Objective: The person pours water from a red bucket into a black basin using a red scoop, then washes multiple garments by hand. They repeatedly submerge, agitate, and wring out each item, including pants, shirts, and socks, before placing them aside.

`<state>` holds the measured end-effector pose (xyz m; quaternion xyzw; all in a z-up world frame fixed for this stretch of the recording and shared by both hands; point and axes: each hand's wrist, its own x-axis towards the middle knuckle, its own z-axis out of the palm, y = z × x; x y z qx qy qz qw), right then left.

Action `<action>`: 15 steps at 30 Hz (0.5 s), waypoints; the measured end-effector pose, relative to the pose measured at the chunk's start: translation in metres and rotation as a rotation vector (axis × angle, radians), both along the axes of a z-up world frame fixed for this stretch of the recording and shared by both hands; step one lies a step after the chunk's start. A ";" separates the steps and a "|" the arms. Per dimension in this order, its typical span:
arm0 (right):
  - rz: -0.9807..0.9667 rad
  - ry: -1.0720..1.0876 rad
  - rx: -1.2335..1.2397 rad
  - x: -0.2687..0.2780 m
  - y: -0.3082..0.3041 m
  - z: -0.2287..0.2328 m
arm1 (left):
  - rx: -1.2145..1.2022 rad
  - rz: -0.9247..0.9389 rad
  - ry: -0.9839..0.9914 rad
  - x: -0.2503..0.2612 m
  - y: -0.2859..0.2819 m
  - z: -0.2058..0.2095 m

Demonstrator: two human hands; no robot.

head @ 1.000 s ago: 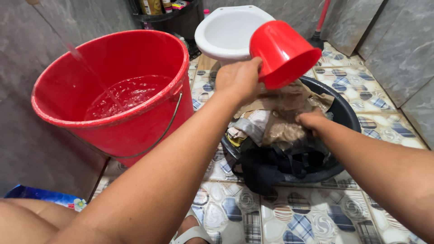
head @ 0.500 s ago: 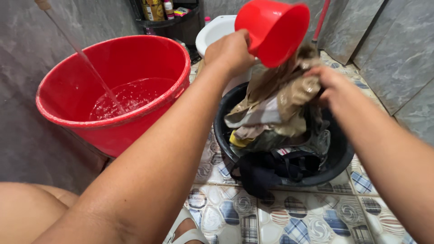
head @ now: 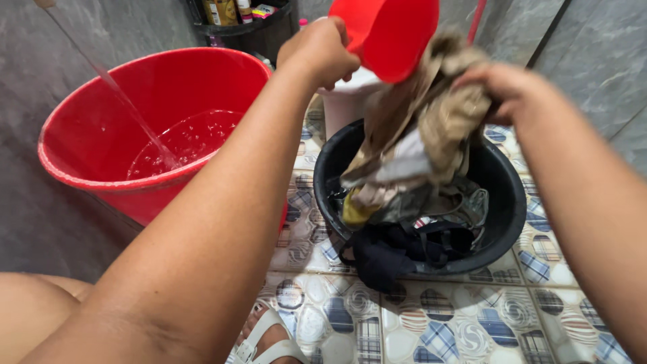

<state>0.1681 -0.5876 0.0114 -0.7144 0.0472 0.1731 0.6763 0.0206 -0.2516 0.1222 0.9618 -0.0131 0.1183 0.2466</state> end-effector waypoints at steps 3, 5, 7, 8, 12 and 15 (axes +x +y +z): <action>0.154 0.156 -0.280 -0.003 0.009 -0.091 | 0.039 -0.010 0.073 -0.006 -0.002 -0.013; 0.107 0.173 -0.493 -0.013 0.002 -0.139 | 0.077 -0.010 0.114 -0.009 -0.006 -0.022; 0.000 0.062 -0.748 -0.015 0.003 -0.161 | 0.156 -0.032 0.032 -0.013 -0.009 -0.029; -0.007 -0.011 -0.884 -0.014 0.005 -0.163 | 0.196 -0.042 -0.010 -0.014 -0.010 -0.030; 0.393 -0.207 -1.595 -0.004 0.032 -0.123 | 0.173 -0.011 -0.027 -0.018 -0.006 -0.029; 0.089 -0.291 -1.322 -0.017 0.063 -0.093 | 0.146 0.078 -0.124 -0.022 0.014 -0.022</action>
